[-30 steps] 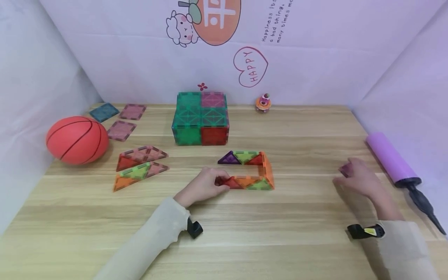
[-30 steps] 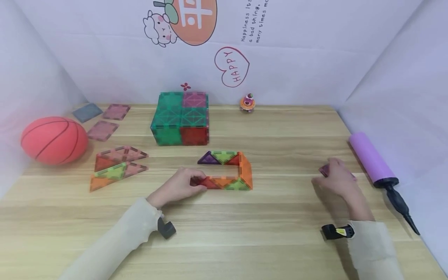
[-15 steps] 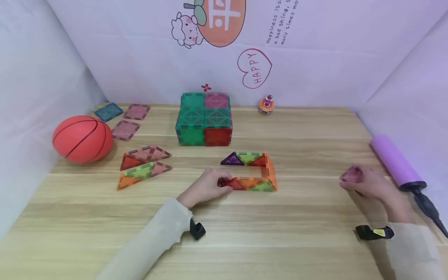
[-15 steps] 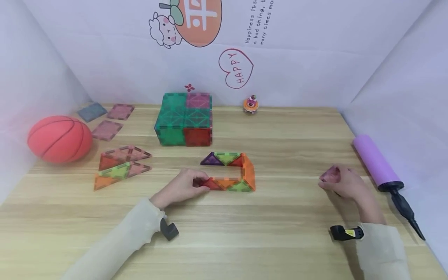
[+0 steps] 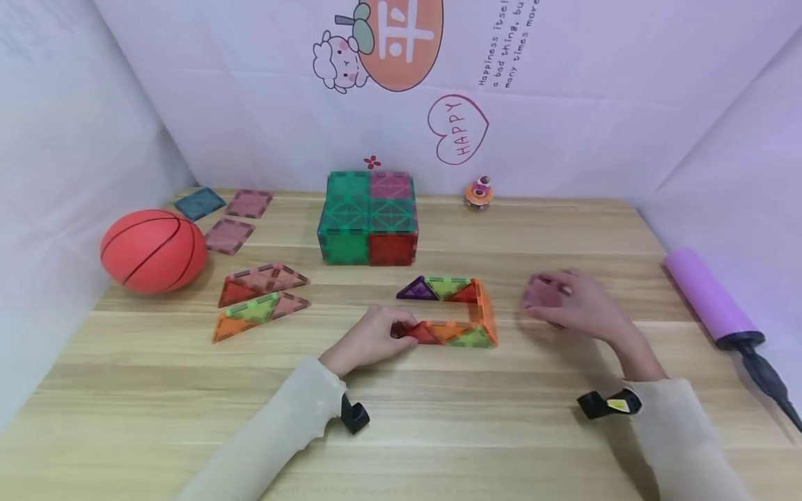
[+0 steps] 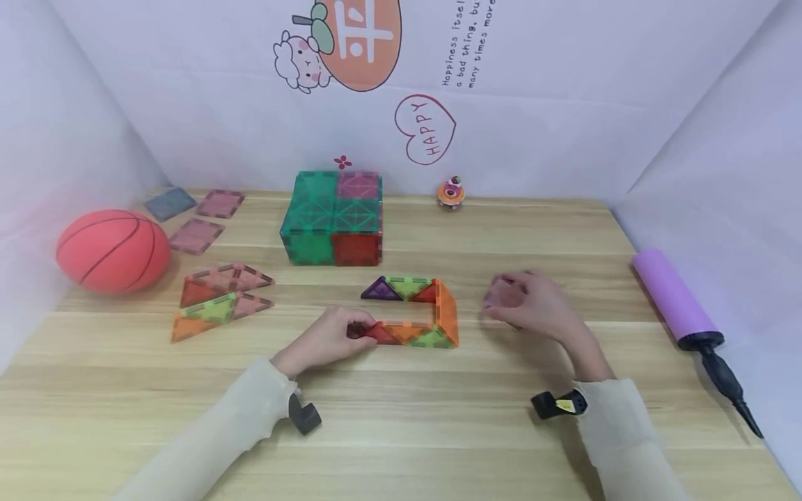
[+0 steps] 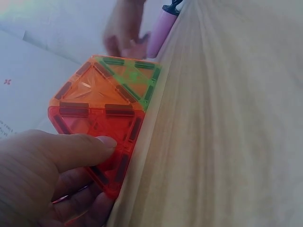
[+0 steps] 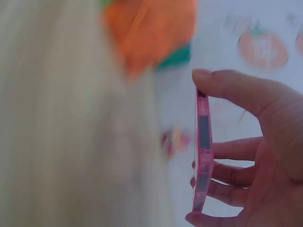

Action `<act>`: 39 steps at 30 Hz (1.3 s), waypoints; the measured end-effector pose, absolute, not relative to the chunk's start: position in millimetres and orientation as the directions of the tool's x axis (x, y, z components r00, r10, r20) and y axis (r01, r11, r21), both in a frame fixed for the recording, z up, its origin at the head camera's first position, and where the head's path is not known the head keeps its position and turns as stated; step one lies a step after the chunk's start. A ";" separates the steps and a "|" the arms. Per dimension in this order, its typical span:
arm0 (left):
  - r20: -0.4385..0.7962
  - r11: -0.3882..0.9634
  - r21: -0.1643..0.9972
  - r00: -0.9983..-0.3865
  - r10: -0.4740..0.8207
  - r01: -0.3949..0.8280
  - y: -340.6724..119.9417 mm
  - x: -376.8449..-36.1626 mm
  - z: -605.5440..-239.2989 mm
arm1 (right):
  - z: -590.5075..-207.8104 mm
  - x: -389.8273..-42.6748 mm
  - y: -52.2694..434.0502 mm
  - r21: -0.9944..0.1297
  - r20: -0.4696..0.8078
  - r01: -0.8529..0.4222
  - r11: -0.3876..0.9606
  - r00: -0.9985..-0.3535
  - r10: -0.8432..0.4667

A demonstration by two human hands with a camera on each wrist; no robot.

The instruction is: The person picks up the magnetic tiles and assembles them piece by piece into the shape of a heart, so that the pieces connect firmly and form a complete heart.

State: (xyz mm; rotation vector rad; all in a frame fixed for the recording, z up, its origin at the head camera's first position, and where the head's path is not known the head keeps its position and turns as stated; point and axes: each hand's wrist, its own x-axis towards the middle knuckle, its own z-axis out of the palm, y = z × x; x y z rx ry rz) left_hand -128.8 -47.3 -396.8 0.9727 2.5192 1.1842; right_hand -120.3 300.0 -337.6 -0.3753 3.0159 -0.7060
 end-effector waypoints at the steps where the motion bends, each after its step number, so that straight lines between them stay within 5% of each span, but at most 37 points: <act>1: 0.094 0.466 0.746 -0.767 0.634 0.476 -47.4 -128.7 -396.9 | -331.4 -121.1 288.3 -0.452 0.026 -0.240 0.859 -0.966 -0.256; 15: 0.096 0.472 0.734 -0.763 0.639 0.488 -44.0 -128.4 -397.0 | -317.1 -130.5 176.6 -0.467 0.026 -0.477 0.745 -0.849 -0.528; 26: 0.086 0.474 0.744 -0.772 0.630 0.470 -46.4 -128.5 -393.0 | -327.9 -127.0 206.5 -0.544 -0.050 -0.398 0.739 -0.864 -0.502; 39: 0.067 0.492 0.727 -0.762 0.644 0.479 -49.6 -129.6 -393.9 | -350.1 -130.8 230.2 -0.757 -0.004 -0.336 0.560 -0.855 -0.518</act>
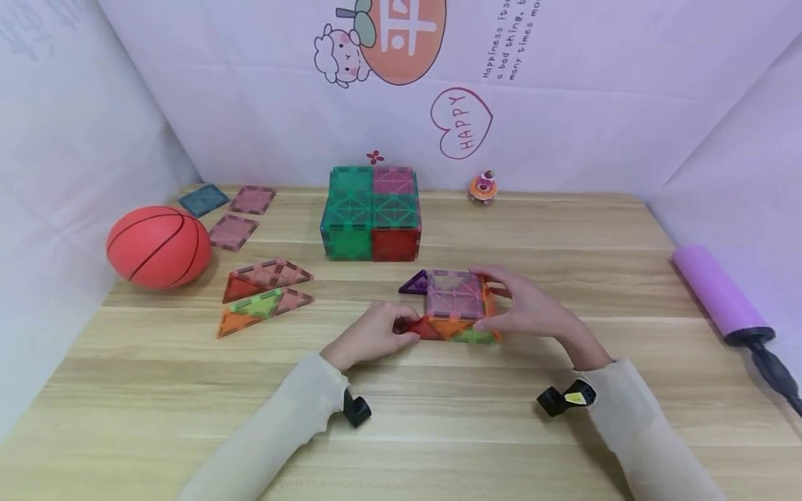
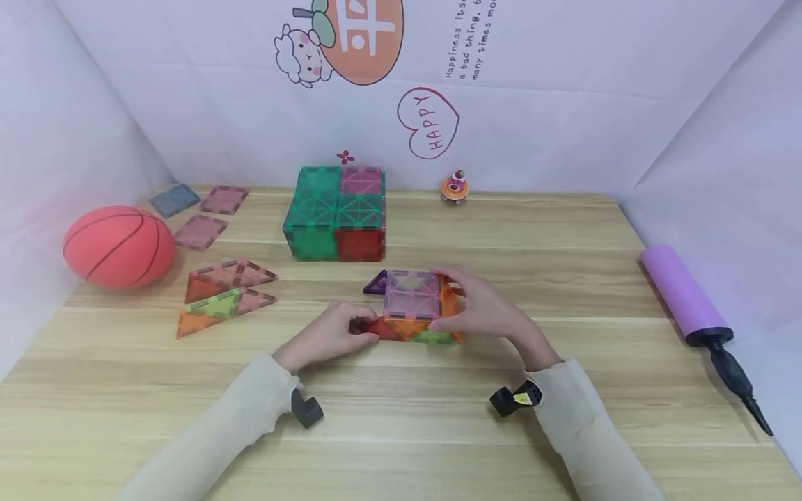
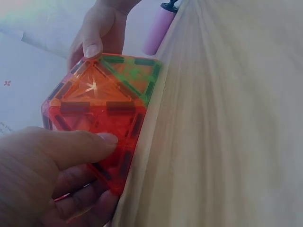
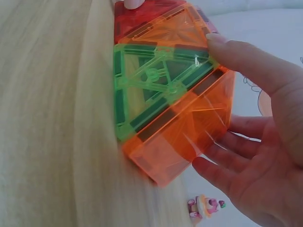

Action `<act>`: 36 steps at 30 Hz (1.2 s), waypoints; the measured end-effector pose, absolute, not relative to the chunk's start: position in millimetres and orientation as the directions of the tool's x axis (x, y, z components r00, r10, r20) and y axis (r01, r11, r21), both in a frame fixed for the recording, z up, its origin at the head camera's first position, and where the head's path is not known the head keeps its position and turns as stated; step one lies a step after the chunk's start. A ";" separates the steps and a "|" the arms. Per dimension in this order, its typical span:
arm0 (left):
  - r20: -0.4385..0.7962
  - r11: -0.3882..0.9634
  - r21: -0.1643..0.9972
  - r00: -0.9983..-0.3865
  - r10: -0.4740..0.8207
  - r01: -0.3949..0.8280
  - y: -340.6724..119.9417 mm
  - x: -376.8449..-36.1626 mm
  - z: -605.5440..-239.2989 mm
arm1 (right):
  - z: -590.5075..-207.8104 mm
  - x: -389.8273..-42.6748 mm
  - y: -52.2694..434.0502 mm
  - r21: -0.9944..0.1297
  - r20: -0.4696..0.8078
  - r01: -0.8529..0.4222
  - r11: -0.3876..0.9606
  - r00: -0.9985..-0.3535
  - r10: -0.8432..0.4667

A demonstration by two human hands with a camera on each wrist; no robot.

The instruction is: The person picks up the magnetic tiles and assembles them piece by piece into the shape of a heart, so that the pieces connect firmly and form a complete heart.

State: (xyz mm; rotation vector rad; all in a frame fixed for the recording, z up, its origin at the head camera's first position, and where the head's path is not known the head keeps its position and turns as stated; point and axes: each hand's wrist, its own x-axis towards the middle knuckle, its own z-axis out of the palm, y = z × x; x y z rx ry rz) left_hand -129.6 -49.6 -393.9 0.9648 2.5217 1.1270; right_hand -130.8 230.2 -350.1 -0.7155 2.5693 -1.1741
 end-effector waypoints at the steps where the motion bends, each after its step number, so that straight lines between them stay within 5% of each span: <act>1: 0.069 0.493 0.721 -0.759 0.648 0.486 -50.9 -129.6 -393.5 | -350.6 -131.3 230.0 -0.758 -0.003 -0.337 0.558 -0.855 -0.519; 29: 0.038 0.582 0.649 -0.785 0.618 0.490 -76.2 -118.4 -379.8 | -355.2 -134.3 227.0 -0.784 -0.009 -0.328 0.527 -0.843 -0.538; 36: 0.036 0.636 0.588 -0.801 0.597 0.500 -101.1 -116.1 -345.3 | -357.0 -133.4 227.9 -0.788 0.001 -0.338 0.515 -0.837 -0.548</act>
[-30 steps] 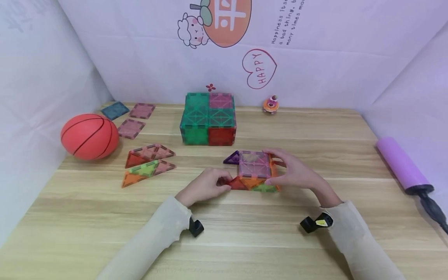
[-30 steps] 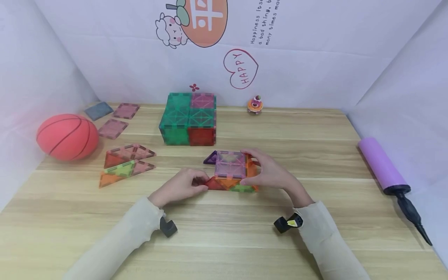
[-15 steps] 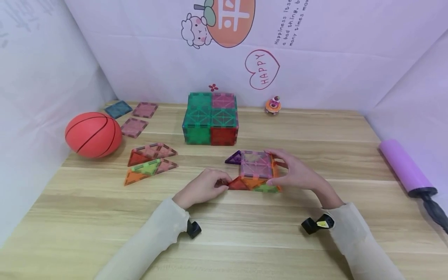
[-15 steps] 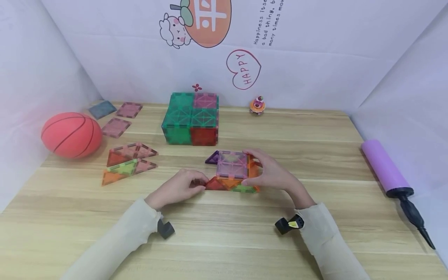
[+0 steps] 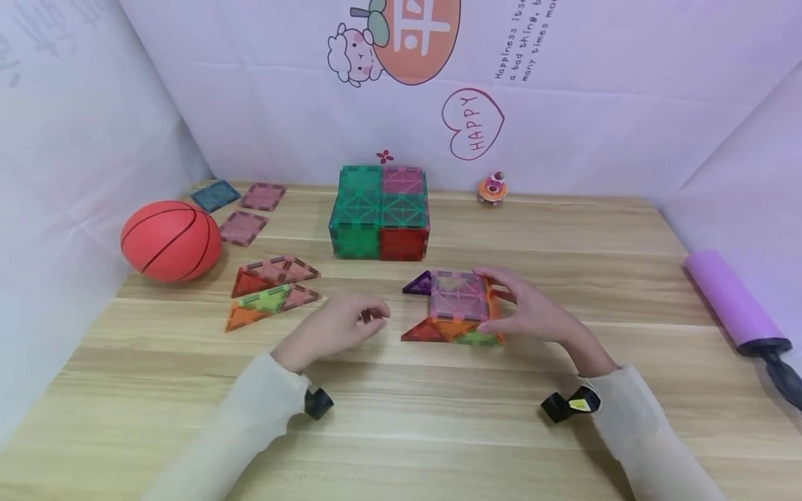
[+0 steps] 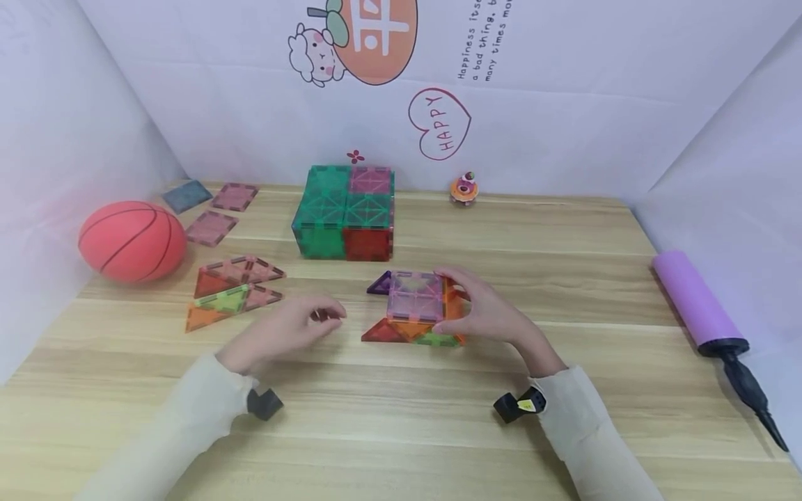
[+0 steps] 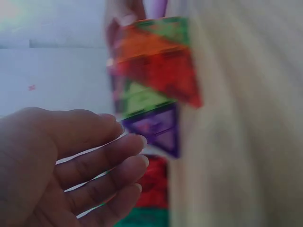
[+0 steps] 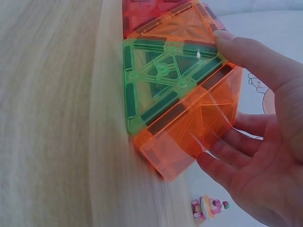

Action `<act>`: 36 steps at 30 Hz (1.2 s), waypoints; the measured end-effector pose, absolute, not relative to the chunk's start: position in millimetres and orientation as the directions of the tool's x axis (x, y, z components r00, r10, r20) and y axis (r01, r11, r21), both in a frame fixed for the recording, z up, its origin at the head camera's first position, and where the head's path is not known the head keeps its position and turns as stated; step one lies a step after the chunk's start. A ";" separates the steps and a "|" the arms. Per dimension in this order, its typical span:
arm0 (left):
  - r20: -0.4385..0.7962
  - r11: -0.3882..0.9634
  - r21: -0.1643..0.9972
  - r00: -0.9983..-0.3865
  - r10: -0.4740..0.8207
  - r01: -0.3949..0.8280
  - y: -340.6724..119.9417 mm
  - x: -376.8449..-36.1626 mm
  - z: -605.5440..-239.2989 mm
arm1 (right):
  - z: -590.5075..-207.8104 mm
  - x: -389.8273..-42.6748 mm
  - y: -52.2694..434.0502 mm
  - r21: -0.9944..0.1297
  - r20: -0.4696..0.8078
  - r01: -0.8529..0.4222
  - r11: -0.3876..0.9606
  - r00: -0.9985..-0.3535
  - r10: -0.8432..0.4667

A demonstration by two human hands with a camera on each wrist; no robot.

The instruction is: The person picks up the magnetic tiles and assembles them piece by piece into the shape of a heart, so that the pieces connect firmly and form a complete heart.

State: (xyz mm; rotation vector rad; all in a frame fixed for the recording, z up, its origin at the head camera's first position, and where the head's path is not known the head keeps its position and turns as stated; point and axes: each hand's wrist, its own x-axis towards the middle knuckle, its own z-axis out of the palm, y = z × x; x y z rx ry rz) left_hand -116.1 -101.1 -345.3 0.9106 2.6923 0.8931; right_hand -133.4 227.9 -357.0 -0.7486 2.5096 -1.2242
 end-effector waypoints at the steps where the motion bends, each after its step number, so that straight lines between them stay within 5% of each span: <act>1: 0.040 0.646 0.576 -0.807 0.590 0.501 -104.6 -117.9 -336.7 | -357.6 -133.9 228.9 -0.788 0.003 -0.338 0.515 -0.838 -0.546; 9: 0.072 0.750 0.491 -0.878 0.473 0.444 -139.2 -156.0 -259.7 | -360.6 -136.9 235.2 -0.788 0.000 -0.330 0.519 -0.844 -0.537; 17: 0.058 0.854 0.369 -0.926 0.374 0.368 -175.0 -234.7 -207.3 | -361.2 -134.6 235.0 -0.787 -0.006 -0.325 0.524 -0.846 -0.533; 23: 0.039 0.913 0.256 -0.947 0.318 0.317 -203.4 -294.6 -214.3 | -361.5 -131.0 234.9 -0.771 -0.019 -0.322 0.550 -0.851 -0.525; 36: -0.349 0.961 0.188 -0.901 0.259 0.204 -235.4 -364.8 -280.1 | -361.1 -135.0 237.8 -0.730 -0.004 -0.359 0.582 -0.849 -0.528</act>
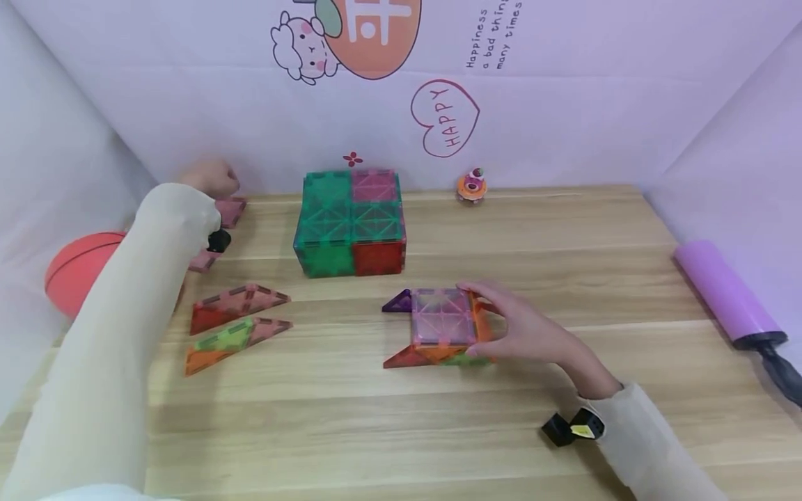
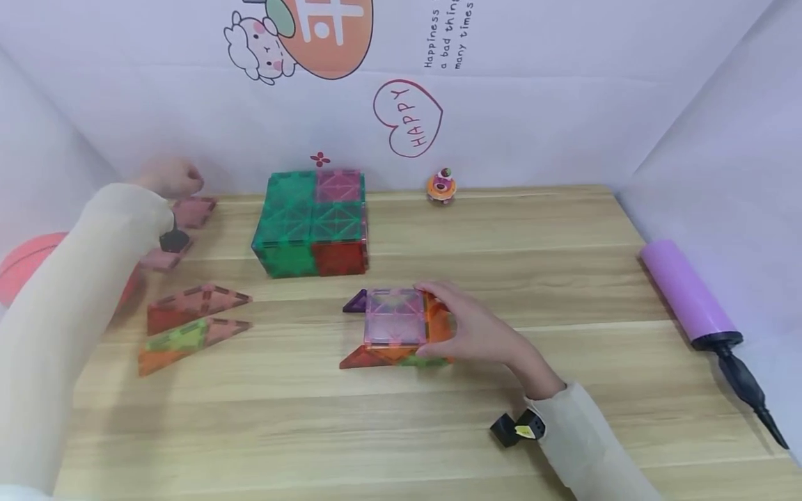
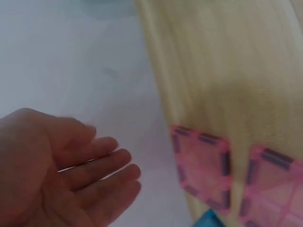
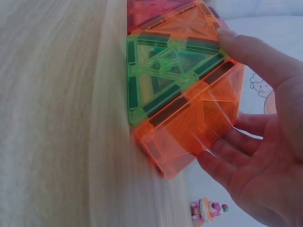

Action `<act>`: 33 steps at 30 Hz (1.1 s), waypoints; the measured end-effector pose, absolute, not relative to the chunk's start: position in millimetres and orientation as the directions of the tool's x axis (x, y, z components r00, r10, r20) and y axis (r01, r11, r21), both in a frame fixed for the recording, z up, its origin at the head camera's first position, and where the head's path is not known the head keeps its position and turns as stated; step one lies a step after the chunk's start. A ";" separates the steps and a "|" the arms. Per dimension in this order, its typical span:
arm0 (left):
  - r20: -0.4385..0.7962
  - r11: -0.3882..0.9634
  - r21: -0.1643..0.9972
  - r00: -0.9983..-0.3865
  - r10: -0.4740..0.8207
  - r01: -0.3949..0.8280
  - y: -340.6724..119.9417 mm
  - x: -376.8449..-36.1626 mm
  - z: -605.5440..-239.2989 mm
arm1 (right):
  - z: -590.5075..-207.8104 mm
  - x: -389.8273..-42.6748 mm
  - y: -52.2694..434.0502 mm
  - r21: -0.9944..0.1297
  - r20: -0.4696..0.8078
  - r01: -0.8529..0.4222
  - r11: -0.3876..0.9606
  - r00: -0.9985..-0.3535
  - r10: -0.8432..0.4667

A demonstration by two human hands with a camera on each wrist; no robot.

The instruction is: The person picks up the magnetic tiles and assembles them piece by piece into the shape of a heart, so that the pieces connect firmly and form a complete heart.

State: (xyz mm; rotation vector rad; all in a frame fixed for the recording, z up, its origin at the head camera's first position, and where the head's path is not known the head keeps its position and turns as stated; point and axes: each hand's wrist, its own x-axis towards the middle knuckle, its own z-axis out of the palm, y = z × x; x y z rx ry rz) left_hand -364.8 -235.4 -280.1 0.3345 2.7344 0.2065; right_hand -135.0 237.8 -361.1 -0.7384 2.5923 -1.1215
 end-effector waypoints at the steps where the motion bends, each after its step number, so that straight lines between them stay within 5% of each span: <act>1: -0.380 0.960 0.217 -0.891 0.248 0.174 -236.7 -365.4 -284.1 | -361.0 -135.0 236.9 -0.731 -0.003 -0.360 0.580 -0.848 -0.531; 6: -0.508 0.927 0.373 -0.831 0.225 0.023 -240.3 -364.0 -299.9 | -360.6 -134.7 233.9 -0.747 -0.011 -0.346 0.568 -0.847 -0.531; 11: -0.540 0.934 0.353 -0.805 0.246 0.049 -234.4 -361.0 -307.8 | -360.9 -135.0 234.3 -0.751 -0.016 -0.342 0.564 -0.845 -0.534; 17: -0.648 0.868 0.496 -0.651 0.395 0.034 -209.8 -367.5 -307.3 | -362.3 -136.6 238.9 -0.757 -0.018 -0.330 0.564 -0.852 -0.523; 21: -0.586 0.878 0.466 -0.707 0.397 0.107 -200.3 -367.6 -306.1 | -362.0 -138.0 239.5 -0.744 -0.016 -0.340 0.575 -0.852 -0.524; 26: -0.497 0.901 0.431 -0.820 0.284 0.050 -194.7 -361.1 -310.3 | -360.4 -138.3 237.4 -0.745 -0.003 -0.354 0.565 -0.845 -0.534; 33: -0.531 0.921 0.390 -0.818 0.221 -0.004 -195.9 -361.2 -333.4 | -361.8 -137.7 234.9 -0.749 -0.003 -0.361 0.556 -0.837 -0.547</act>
